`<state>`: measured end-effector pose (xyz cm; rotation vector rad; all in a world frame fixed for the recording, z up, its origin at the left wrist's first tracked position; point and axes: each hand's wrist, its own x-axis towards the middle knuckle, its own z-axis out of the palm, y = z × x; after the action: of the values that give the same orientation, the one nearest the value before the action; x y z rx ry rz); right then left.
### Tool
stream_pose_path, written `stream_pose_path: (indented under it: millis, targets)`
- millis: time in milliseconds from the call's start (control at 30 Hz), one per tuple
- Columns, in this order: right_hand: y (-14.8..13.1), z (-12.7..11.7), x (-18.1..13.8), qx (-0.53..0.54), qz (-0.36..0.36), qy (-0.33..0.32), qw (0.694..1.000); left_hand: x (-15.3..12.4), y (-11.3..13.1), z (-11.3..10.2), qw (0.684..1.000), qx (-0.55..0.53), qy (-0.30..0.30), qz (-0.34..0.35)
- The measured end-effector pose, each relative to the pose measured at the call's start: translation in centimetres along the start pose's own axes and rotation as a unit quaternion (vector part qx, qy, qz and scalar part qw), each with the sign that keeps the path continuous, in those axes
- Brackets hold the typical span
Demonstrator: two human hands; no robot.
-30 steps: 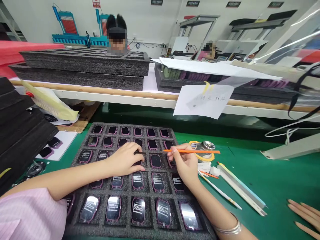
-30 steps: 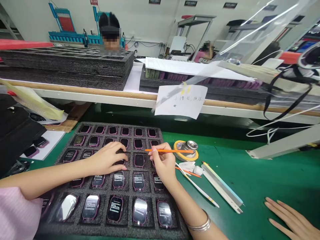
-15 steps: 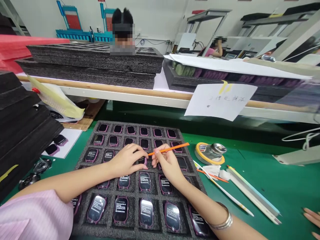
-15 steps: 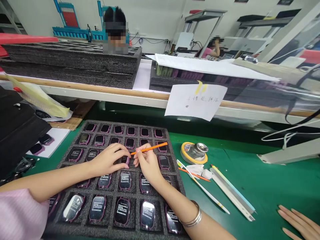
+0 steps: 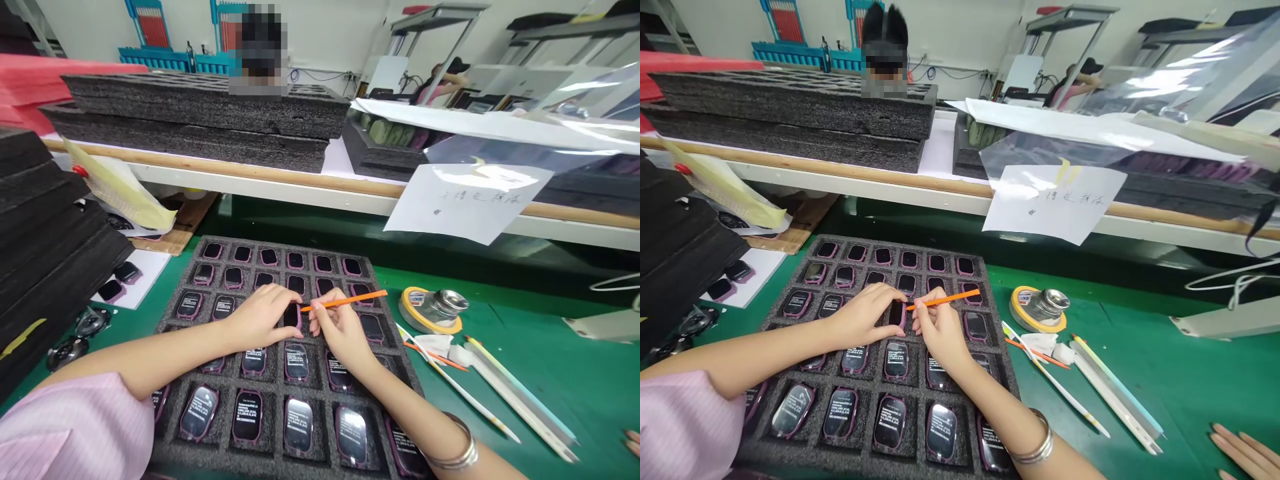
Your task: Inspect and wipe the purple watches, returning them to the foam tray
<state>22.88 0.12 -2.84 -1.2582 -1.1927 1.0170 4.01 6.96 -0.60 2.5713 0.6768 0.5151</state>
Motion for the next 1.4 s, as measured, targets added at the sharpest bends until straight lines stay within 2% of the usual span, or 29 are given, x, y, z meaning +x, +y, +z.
stream_pose_path:
  millis: [200,400,533,633,733,933,1200,1400]
  targets:
    - [-0.3,-0.2,-0.2,-0.018,-0.001,0.002,1.000,-0.4,-0.3,-2.5,0.997,0.054,0.014,-0.044]
    - [-2.1,0.0,0.4,-0.004,0.002,-0.004,1.000,-3.2,-1.5,-4.1,0.996,0.087,-0.025,-0.023]
    - [-2.4,2.6,1.2,0.028,0.008,-0.025,0.999,-4.4,-2.0,-4.2,0.996,0.086,-0.017,-0.008]
    - [-1.5,4.6,1.8,0.058,0.013,-0.027,0.998,-4.8,-2.1,-4.0,0.997,0.082,-0.011,0.004]
    - [-0.5,5.6,2.1,0.078,0.014,-0.023,0.997,-5.0,-2.4,-3.7,0.997,0.073,-0.008,0.017]
    - [-0.3,5.7,1.2,0.067,0.013,-0.036,0.997,-5.1,-3.1,-3.5,0.999,0.033,0.004,0.020]
    - [-0.2,5.8,1.1,0.043,0.014,-0.045,0.998,-5.0,-3.2,-3.5,0.999,-0.007,0.021,-0.029]
    - [-0.5,5.8,1.2,0.032,0.009,-0.052,0.998,-5.0,-3.2,-3.4,0.998,-0.018,0.036,-0.041]
